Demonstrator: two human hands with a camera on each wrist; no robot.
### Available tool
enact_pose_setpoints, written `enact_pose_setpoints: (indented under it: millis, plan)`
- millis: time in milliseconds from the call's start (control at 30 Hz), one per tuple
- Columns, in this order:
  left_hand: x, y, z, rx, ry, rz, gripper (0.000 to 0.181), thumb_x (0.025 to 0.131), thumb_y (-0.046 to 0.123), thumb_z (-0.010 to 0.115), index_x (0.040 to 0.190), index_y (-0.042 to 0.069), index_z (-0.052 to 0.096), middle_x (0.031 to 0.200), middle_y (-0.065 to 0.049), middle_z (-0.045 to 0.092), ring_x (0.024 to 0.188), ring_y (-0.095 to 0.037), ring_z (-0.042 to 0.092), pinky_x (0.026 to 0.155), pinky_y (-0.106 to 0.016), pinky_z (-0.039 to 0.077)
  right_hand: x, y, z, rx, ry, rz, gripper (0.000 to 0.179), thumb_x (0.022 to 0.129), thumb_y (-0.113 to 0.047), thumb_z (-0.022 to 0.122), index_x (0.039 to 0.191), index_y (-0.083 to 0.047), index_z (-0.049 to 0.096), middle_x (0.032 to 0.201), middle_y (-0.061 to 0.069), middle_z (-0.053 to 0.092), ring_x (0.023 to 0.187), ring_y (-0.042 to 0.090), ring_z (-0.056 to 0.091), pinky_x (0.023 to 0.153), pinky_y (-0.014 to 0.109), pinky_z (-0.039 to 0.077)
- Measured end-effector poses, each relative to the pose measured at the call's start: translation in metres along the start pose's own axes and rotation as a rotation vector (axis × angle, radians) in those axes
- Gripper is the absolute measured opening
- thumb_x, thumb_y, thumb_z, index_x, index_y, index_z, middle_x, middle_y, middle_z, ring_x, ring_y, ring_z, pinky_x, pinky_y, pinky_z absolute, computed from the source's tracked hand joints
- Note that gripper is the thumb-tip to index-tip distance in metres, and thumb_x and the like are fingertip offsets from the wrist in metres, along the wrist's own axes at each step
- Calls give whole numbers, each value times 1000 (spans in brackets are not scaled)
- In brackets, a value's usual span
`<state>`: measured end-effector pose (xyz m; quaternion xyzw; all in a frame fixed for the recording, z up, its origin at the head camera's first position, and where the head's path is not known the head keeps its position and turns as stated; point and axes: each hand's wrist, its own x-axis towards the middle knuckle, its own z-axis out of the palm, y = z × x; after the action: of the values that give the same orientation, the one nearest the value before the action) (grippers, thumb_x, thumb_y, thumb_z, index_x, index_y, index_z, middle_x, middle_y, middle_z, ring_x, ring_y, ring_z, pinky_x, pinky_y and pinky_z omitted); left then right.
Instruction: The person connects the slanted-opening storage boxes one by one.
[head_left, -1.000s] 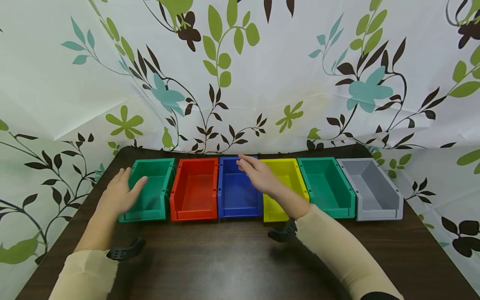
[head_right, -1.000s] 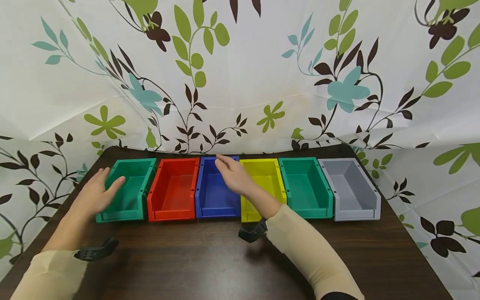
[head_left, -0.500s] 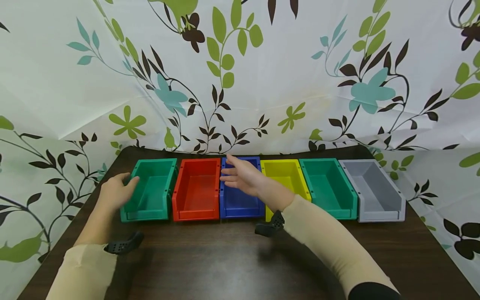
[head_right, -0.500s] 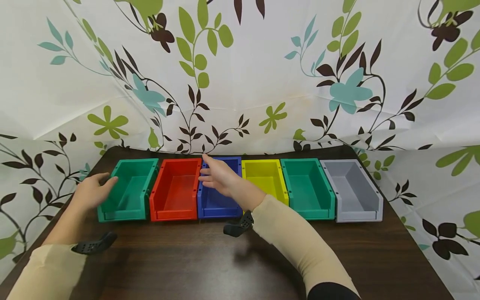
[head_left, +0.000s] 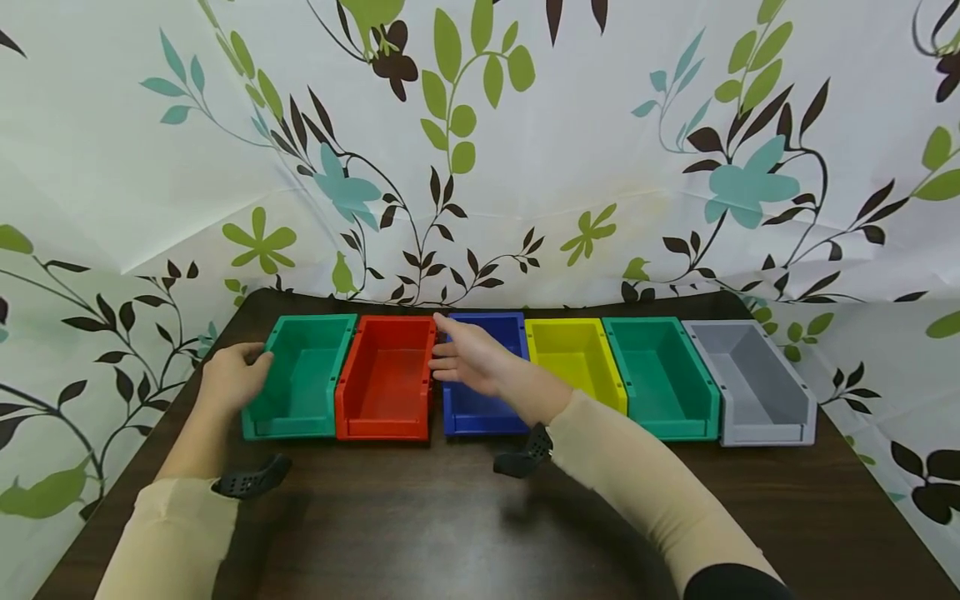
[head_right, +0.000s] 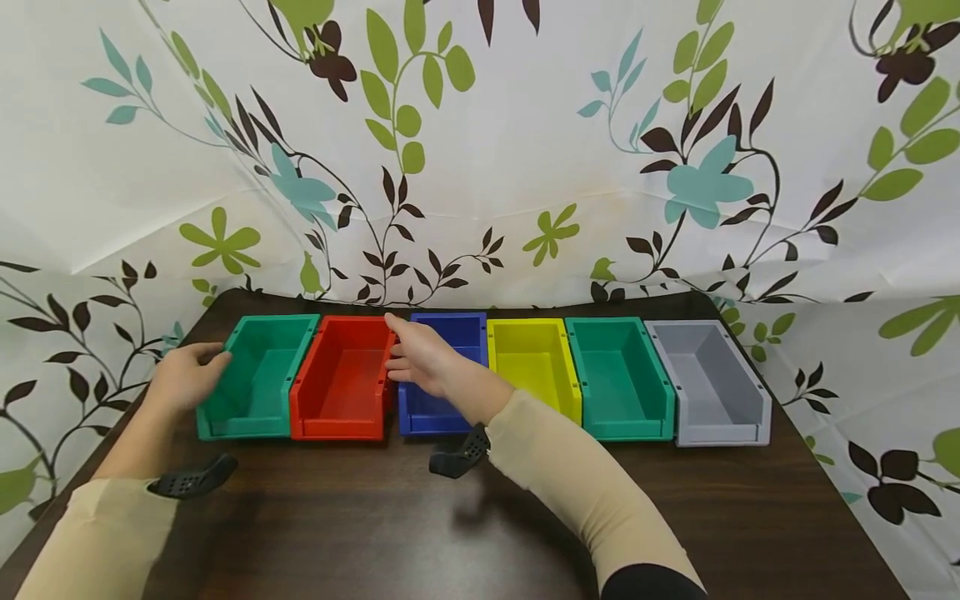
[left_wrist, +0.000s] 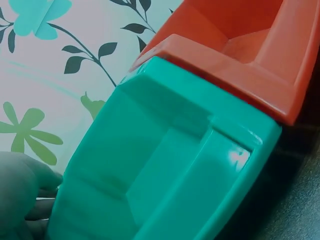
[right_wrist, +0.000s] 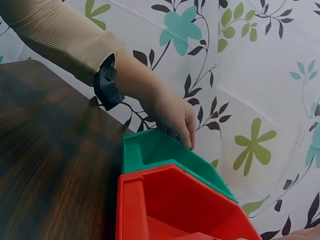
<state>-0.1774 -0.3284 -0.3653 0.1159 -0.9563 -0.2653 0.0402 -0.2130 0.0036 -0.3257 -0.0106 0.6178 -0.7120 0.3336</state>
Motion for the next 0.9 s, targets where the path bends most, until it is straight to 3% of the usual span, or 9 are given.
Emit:
enact_pose_setpoints:
  millis: [233, 467, 700, 900]
  plan:
    - [0, -14, -5, -28, 37, -39, 47, 97, 15, 36, 133, -15, 42, 126, -40, 47, 112, -53, 46, 81, -59, 44, 13, 1, 14, -107, 14, -10, 60, 98, -33, 48, 148, -6, 29, 146, 25, 38, 128, 36, 48, 103, 42, 43]
    - [1, -21, -3, -27, 66, -44, 45, 97, 14, 38, 131, -13, 46, 122, -38, 52, 107, -50, 50, 75, -54, 46, 32, 2, 21, -400, 157, 0, 63, 91, -23, 62, 141, 5, 36, 126, 23, 57, 93, 28, 69, 70, 30, 58]
    - [1, -18, -3, -63, 56, -87, 45, 98, 16, 39, 133, -11, 45, 125, -37, 50, 109, -50, 51, 79, -55, 48, 49, 7, 28, -550, 244, 15, 38, 84, -10, 70, 113, 7, 53, 94, 18, 66, 60, 21, 68, 55, 29, 57]
    - [2, -25, -7, -120, 9, -113, 49, 99, 24, 38, 137, -6, 43, 133, -36, 45, 119, -52, 45, 89, -60, 44, 64, 10, 36, -625, 303, 36, 23, 83, -2, 66, 101, 5, 54, 82, 17, 66, 51, 22, 65, 53, 35, 57]
